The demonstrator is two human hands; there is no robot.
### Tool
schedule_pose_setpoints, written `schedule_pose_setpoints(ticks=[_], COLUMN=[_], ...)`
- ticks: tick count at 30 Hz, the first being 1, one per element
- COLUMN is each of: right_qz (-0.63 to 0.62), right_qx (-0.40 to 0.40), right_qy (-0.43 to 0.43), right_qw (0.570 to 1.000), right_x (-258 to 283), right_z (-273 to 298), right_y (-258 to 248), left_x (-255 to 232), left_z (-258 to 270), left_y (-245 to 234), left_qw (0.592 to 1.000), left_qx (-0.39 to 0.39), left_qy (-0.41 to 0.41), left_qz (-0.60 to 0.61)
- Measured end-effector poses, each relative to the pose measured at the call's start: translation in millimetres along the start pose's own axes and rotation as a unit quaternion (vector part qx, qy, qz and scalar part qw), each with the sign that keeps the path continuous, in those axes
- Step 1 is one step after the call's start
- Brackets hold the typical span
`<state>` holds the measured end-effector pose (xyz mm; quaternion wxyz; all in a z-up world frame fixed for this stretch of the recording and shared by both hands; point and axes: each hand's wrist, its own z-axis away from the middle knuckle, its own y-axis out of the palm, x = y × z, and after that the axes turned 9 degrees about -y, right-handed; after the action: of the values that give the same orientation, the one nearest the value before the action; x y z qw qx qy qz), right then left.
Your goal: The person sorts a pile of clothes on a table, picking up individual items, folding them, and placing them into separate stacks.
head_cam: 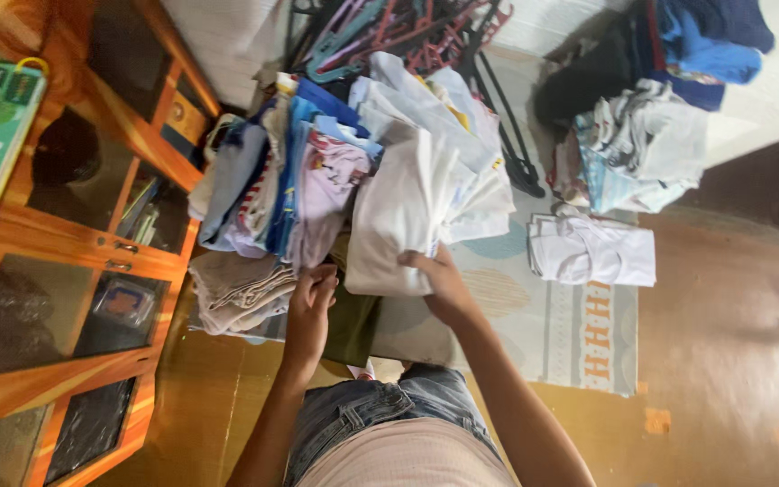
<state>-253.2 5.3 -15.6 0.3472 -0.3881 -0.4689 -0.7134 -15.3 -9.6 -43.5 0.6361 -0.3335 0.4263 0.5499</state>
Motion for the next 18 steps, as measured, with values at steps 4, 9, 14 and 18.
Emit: schedule_pose_setpoints(ticks=[4, 9, 14, 18], right_qz=[0.038, 0.309, 0.633, 0.683], right_qx=[0.002, 0.167, 0.185, 0.174], right_qy=[0.052, -0.052, -0.243, -0.304], right_qw=[0.998, 0.935, 0.712, 0.642], right_x=[47.2, 80.2, 105.9, 118.0], right_z=[30.5, 62.3, 96.6, 120.1], right_y=[-28.8, -71.9, -103.5, -142.8], left_x=[-19.0, -20.6, -38.4, -47.5], left_z=[-6.6, 4.9, 29.3, 48.6], left_y=[25.6, 68.9, 121.1, 163.3], left_qw=[0.991, 0.944, 0.827, 0.808], left_qx=[0.082, 0.190, 0.357, 0.336], left_qy=[-0.068, -0.150, -0.225, -0.342], left_qz=[0.079, 0.225, 0.372, 0.343])
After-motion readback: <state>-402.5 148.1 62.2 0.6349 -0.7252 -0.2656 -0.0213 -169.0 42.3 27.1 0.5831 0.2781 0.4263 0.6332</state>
